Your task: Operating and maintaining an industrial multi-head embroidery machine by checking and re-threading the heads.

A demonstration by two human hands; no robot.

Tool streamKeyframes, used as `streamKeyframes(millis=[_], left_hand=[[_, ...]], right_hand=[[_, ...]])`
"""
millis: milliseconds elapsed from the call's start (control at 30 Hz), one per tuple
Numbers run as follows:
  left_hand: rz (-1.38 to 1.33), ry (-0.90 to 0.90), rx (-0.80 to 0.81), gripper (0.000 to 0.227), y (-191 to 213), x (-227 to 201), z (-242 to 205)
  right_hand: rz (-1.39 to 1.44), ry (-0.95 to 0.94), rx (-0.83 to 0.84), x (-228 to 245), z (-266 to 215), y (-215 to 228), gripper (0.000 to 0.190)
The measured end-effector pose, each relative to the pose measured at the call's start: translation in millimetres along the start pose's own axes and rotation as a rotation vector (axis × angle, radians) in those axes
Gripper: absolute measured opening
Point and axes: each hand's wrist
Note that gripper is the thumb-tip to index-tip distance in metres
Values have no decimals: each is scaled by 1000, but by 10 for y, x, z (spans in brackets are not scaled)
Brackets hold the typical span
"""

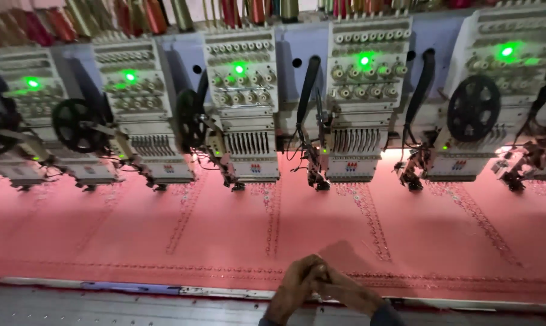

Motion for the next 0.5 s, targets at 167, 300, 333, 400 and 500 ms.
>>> streamKeyframes(millis=[167, 300, 333, 400, 500], left_hand=[[-6, 88, -196, 10, -12, -427, -647], [-117, -7, -280, 14, -351, -640, -1231], [-114, -9, -300, 14, -496, -588, -1374], [73, -34, -313, 13, -776, -481, -1670], [-254, 53, -489, 17, -1472, -952, -2299]], right_hand=[[-255, -70, -47, 297, -271, -448, 28], [-186, 25, -82, 474, -666, -921, 37], [-187, 25, -62, 436, -753, -1024, 37], [-208, 224, -232, 354, -910, -1235, 41], [-283, 323, -185, 440, -1349, -1735, 19]])
Point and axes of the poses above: each hand's wrist, its own z-axis towards the middle knuckle, its own y-axis out of the back of the hand, x = y × z, and after that the axes turned 10 degrees about x, right-handed
